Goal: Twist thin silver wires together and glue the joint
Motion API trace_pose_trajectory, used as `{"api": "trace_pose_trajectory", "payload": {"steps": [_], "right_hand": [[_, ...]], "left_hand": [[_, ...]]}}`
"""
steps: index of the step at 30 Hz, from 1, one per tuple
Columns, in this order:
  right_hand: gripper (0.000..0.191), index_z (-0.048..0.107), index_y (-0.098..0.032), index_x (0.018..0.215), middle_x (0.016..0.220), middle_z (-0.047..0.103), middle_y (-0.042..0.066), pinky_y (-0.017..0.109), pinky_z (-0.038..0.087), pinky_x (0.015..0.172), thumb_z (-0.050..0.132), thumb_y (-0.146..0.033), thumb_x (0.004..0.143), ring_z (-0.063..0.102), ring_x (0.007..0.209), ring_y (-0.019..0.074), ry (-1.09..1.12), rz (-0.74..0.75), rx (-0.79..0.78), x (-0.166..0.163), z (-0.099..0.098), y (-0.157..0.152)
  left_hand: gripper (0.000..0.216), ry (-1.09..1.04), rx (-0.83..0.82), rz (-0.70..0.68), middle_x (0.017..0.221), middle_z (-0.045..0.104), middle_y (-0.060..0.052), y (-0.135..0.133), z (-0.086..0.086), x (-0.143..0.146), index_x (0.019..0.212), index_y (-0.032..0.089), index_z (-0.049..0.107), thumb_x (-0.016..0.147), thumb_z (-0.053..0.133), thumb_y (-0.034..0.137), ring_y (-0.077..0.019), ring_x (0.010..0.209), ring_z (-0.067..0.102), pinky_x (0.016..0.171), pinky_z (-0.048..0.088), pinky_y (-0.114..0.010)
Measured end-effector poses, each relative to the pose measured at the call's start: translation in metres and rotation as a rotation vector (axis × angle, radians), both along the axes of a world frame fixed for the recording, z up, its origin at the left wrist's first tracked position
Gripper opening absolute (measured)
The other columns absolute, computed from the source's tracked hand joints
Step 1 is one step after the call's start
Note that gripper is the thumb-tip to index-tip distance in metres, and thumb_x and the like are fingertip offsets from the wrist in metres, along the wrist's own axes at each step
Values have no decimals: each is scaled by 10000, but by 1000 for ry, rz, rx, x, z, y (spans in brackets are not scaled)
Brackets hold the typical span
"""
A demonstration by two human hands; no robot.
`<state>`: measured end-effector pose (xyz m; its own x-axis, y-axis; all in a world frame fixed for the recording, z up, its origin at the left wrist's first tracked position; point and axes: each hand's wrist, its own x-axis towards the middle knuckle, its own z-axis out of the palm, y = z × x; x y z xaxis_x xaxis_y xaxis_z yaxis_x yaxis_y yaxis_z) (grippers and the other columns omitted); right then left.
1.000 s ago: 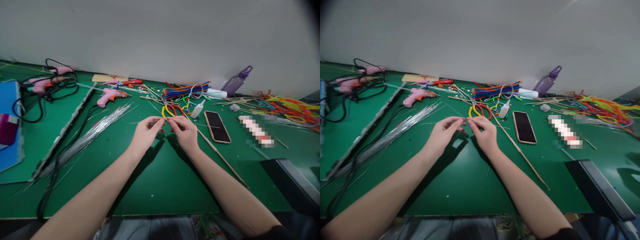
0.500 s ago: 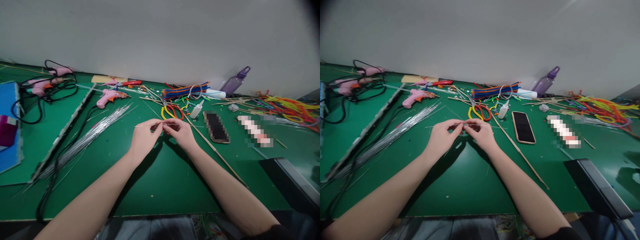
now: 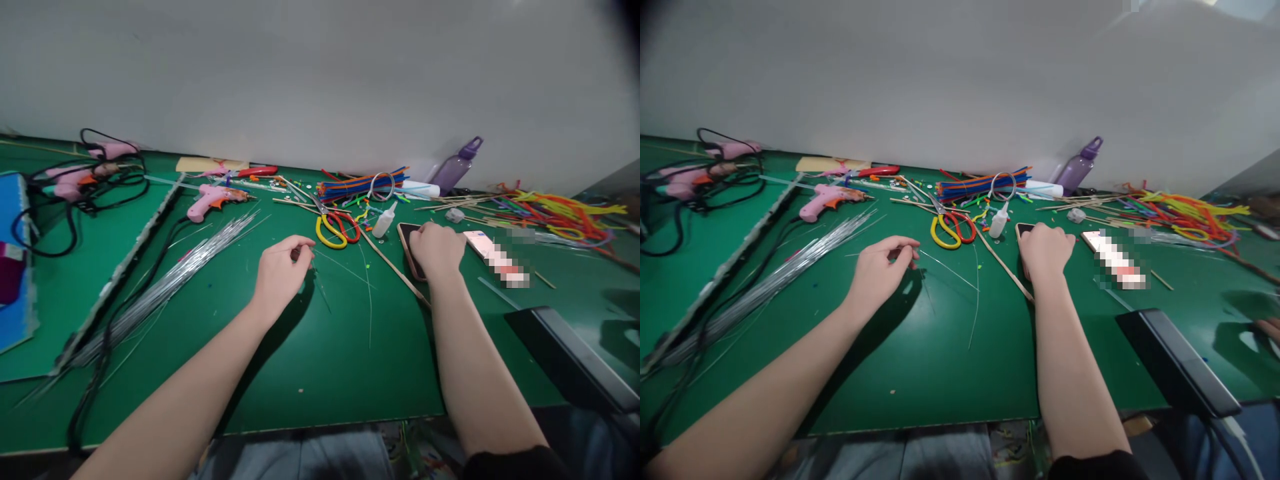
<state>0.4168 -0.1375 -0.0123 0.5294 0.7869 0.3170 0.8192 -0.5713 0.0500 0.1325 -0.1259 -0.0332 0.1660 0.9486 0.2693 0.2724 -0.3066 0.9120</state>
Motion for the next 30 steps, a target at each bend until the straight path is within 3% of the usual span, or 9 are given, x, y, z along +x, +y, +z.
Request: {"api": "trace_pose_trajectory", "payload": {"steps": [4,10,15,18,22,26,30], "right_hand": [[324,673,-78,945,925,685,223,449,384,796,436,-263,826,608,970,350,49,-10,-74,6,-13,3],[315,622,-78,1045,987,675,205,456,392,812,453,-238,832,568,996,352,34,118,101,-7,-16,6],[284,617,-157,1036,980,683,106,376,432,845,442,-143,813,569,948,247,178,595,322,-40,-13,4],[256,625,-164,1030,962,687,83,360,464,819,471,-174,826,594,899,223,283,914,276,-70,-14,0],[288,622,-165,1081,970,703,68,352,486,812,506,-174,817,603,865,197,498,1125,194,-104,-16,-10],[391,575,-180,1215,1058,694,67,317,519,754,554,-319,851,633,839,168,914,1088,143,-122,-22,-14],[347,665,-198,1084,949,723,53,290,540,695,560,-431,849,669,803,161,1318,885,177,-131,-31,-11]], "left_hand": [[175,-3,-21,-1,688,675,-1,-1,2,1,806,198,695,812,522,223,-147,569,615,615,440,-255],[146,-109,-144,8,662,673,-14,1,8,1,763,176,686,769,541,184,-142,532,613,587,458,-262],[126,-404,-392,48,671,683,-53,9,4,0,729,126,690,713,569,154,-116,521,590,580,474,-257],[125,-503,-459,34,665,682,-56,13,-1,-2,732,106,695,683,587,145,-100,527,582,572,469,-235],[143,-554,-480,18,676,687,-46,14,-3,-3,770,92,697,674,617,162,-84,534,578,579,463,-209],[149,-600,-533,-40,674,681,-35,11,-1,0,783,87,689,670,627,161,-75,535,576,599,468,-202],[122,-582,-589,-110,644,649,-22,6,-2,7,767,88,677,692,600,146,-63,518,551,560,443,-188]]}}
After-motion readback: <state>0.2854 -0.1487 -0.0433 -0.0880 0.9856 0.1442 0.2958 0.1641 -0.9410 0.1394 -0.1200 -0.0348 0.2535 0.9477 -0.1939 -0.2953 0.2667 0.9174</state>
